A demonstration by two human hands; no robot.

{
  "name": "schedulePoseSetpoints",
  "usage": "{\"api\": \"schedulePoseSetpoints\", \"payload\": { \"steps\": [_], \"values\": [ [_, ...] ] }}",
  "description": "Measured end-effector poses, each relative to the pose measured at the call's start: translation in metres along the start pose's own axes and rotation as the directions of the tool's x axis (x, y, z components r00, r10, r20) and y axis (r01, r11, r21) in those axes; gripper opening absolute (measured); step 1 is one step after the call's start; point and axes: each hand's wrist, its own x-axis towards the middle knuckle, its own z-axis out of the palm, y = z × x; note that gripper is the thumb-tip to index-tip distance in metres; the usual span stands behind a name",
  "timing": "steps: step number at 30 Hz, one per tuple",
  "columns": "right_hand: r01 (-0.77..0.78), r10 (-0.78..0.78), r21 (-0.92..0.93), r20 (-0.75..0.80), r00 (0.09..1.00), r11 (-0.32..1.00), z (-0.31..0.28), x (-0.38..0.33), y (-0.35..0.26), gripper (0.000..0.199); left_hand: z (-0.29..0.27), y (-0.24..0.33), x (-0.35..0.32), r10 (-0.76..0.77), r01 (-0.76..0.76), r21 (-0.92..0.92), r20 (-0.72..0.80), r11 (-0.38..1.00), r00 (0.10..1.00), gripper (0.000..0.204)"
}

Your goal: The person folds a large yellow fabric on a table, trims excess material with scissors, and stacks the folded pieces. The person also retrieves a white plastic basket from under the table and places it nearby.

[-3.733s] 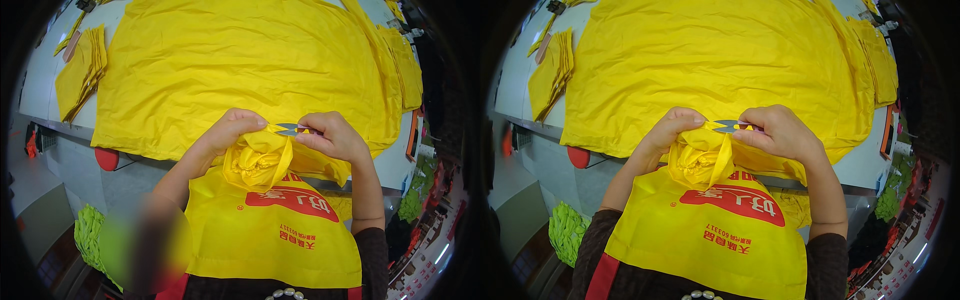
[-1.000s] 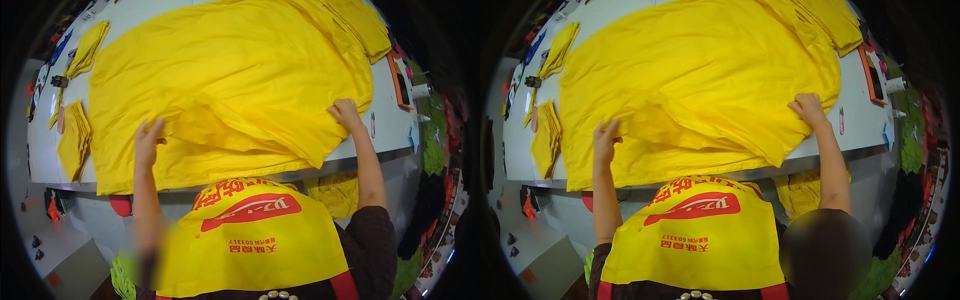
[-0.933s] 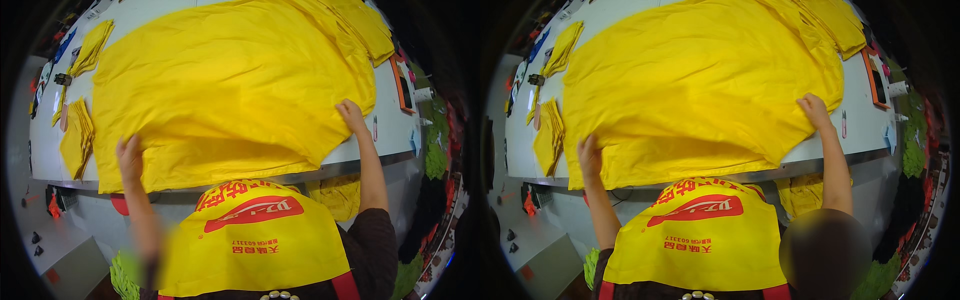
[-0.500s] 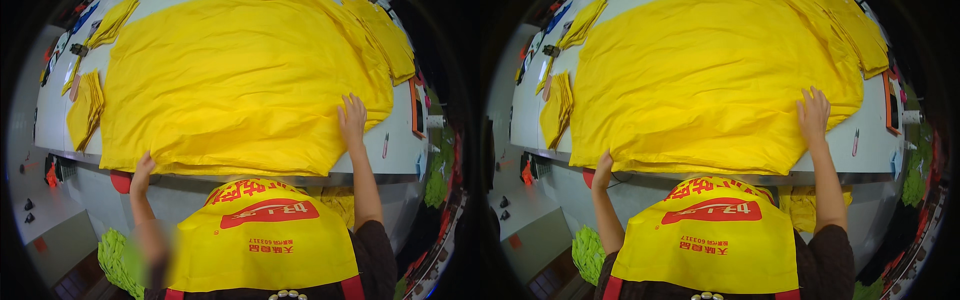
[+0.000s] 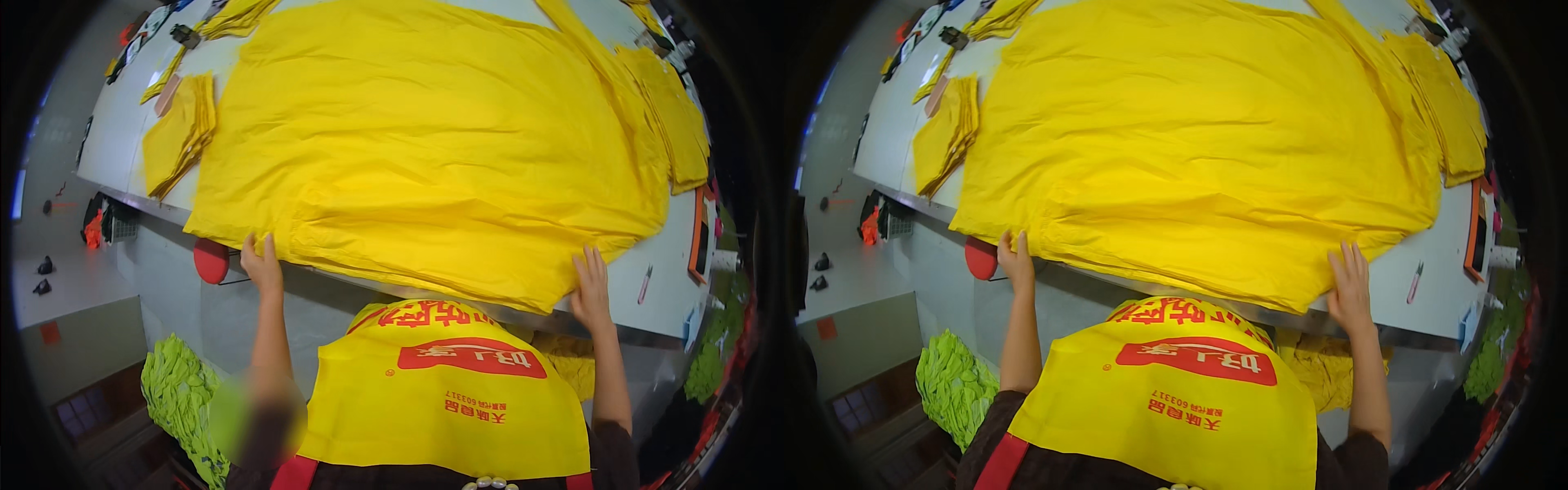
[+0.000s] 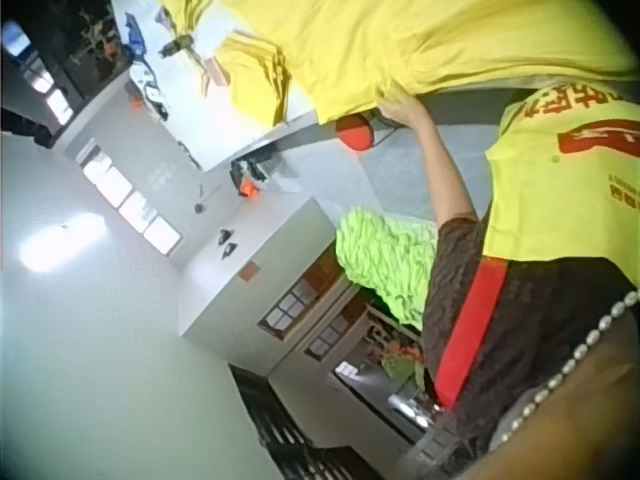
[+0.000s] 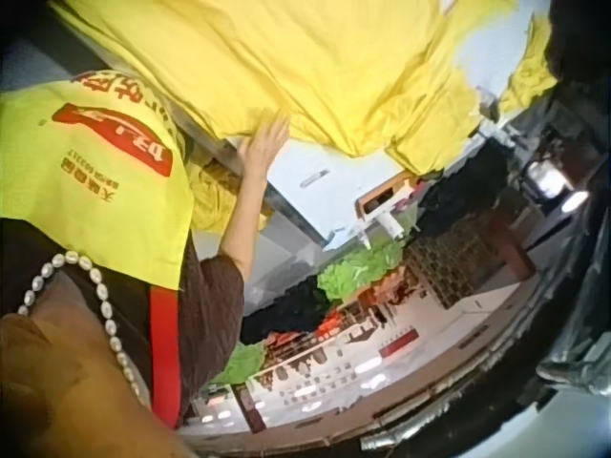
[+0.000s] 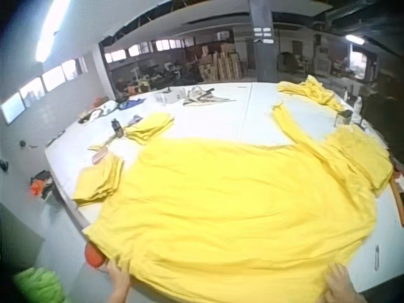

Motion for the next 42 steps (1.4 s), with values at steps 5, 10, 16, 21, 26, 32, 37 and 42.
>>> {"api": "schedulePoseSetpoints", "payload": {
  "steps": [5,10,16,21,26,32,37,42],
  "values": [
    [0.169,-0.182,-0.115,-0.108,0.977,0.979,0.032,-0.016,-0.013,0.061,0.016,-0.056,0.025,-0.6,0.583,-0.383,0.088,0.717,0.795,0.067],
    [0.241,-0.244,0.113,0.018,0.97,0.964,0.025,0.021,-0.011,0.052,0.017,-0.073,0.047,-0.678,0.661,-0.457,0.156,0.595,0.718,0.055],
    [-0.041,-0.055,0.276,0.334,0.941,0.96,-0.032,0.015,-0.014,0.046,-0.027,-0.047,0.034,-0.716,0.568,-0.662,0.067,0.489,0.694,0.053],
    [-0.559,0.152,0.334,0.744,0.651,0.758,-0.08,0.02,-0.011,0.025,-0.085,-0.041,0.028,-0.525,0.255,-0.816,-0.068,0.518,0.848,0.058],
    [-0.585,0.192,0.534,0.616,0.764,0.611,-0.076,0.052,0.029,0.025,-0.097,0.007,0.1,-0.221,0.11,-0.564,-0.133,0.819,0.966,0.046],
    [-0.458,0.341,0.655,0.308,0.888,0.601,-0.033,0.123,0.053,0.031,0.015,0.06,0.215,-0.002,-0.03,-0.389,-0.081,0.921,0.997,0.041],
    [-0.493,0.447,0.355,0.208,0.87,0.794,0.016,0.144,0.082,0.031,0.111,0.064,0.219,0.049,0.106,-0.69,0.202,0.716,0.978,0.036],
    [-0.533,0.482,-0.1,-0.314,0.818,0.84,0.018,0.143,0.04,0.045,0.1,0.132,0.151,0.413,-0.332,-0.378,0.153,0.864,0.898,0.037]
  ]
}}
